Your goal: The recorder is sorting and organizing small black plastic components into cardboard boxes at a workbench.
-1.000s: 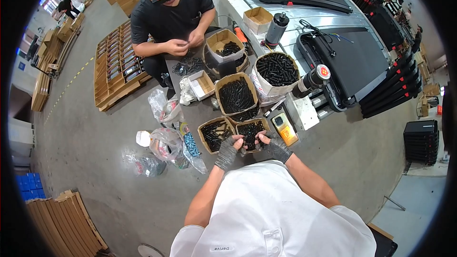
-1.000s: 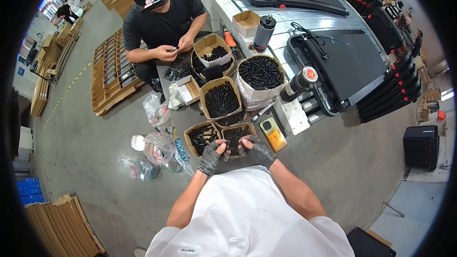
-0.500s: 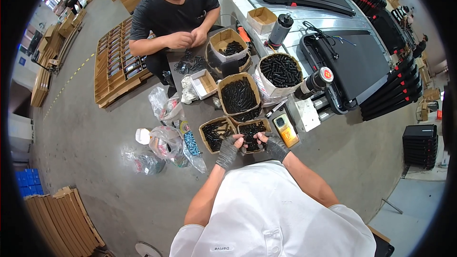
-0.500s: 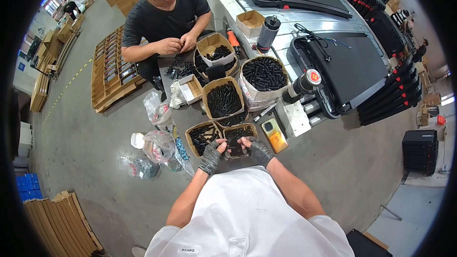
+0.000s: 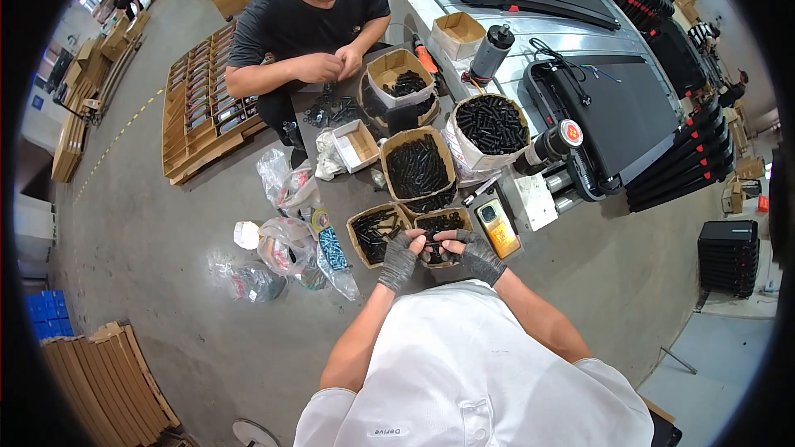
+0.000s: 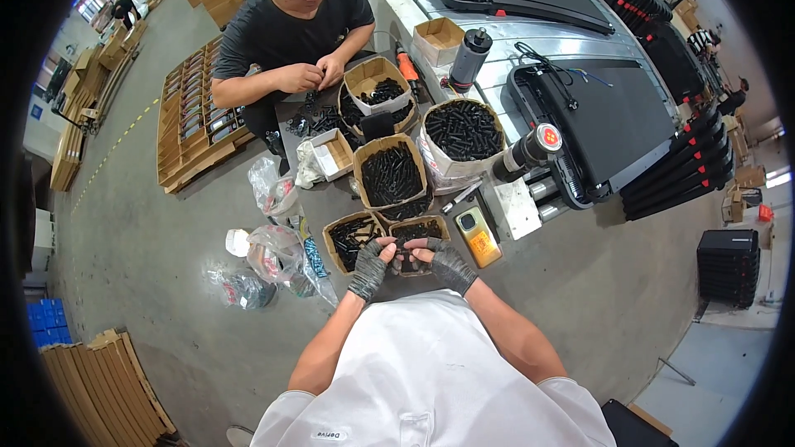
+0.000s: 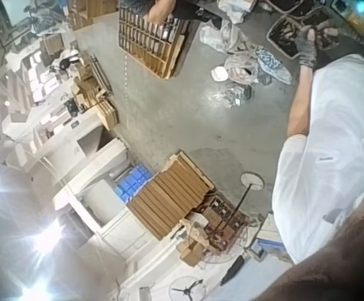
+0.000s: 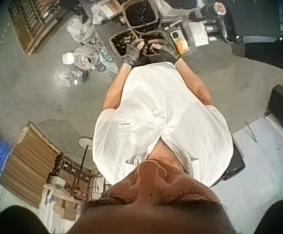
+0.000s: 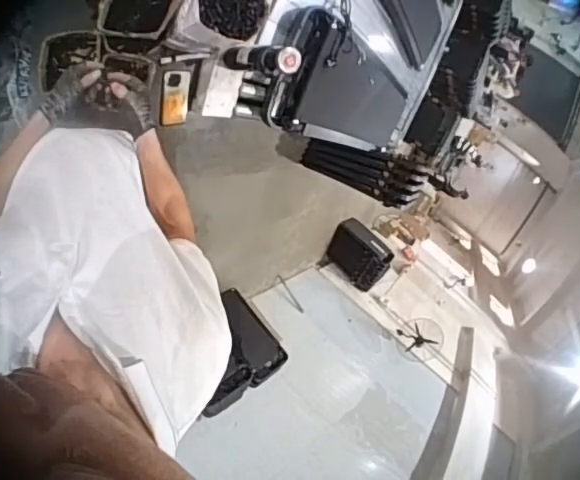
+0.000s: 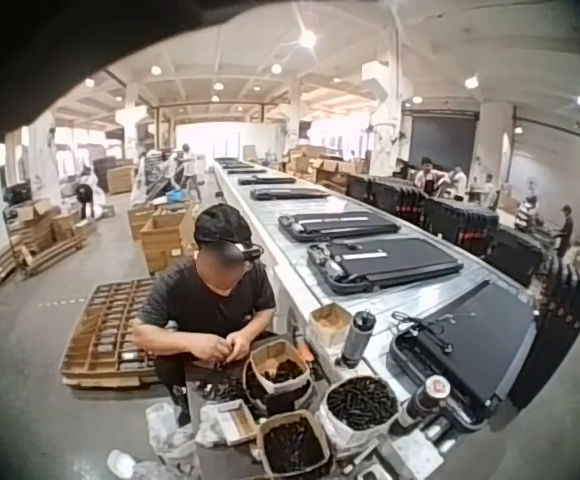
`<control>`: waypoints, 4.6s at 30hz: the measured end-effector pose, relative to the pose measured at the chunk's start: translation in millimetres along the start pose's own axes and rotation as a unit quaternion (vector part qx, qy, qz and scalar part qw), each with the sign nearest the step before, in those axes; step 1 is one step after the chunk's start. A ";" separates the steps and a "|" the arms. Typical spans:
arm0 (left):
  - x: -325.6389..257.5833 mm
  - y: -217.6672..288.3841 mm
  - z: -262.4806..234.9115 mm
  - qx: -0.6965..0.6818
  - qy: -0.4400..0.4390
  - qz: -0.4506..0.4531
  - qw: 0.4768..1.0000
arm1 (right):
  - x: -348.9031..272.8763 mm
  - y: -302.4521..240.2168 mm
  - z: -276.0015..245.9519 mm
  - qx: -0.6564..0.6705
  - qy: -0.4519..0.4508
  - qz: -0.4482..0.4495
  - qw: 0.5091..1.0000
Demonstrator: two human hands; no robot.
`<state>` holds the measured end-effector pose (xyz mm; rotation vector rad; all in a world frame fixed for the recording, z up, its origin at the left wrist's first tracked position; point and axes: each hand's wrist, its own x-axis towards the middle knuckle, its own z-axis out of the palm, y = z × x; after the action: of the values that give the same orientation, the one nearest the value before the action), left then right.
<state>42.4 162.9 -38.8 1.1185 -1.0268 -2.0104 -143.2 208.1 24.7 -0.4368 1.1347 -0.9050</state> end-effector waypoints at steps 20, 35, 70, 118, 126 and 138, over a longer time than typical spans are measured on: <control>-3.8 10.3 13.6 0.012 0.061 0.017 0.998 | 0.1 11.2 13.9 -0.200 0.085 -0.152 0.964; -0.2 17.4 10.7 0.170 -0.003 0.119 0.978 | 5.3 9.5 11.8 -0.257 0.137 -0.195 0.937; 8.7 57.8 16.8 0.418 -0.102 0.202 0.880 | 4.2 -8.2 4.3 -0.418 0.027 -0.326 0.848; 202.5 97.6 19.5 0.465 0.211 0.179 0.841 | 26.5 10.8 -20.5 0.051 0.110 -0.091 0.988; 194.7 104.0 20.3 0.606 0.137 0.232 0.748 | 20.1 7.4 -20.0 0.036 0.129 -0.089 0.987; 193.5 107.7 14.5 0.616 0.183 0.176 0.745 | 14.3 -1.1 -16.4 0.030 0.136 -0.093 0.986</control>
<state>-43.7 -40.9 -20.8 1.6307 -2.2008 -0.5557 -156.7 198.2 10.7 -0.3810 1.3264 -1.1865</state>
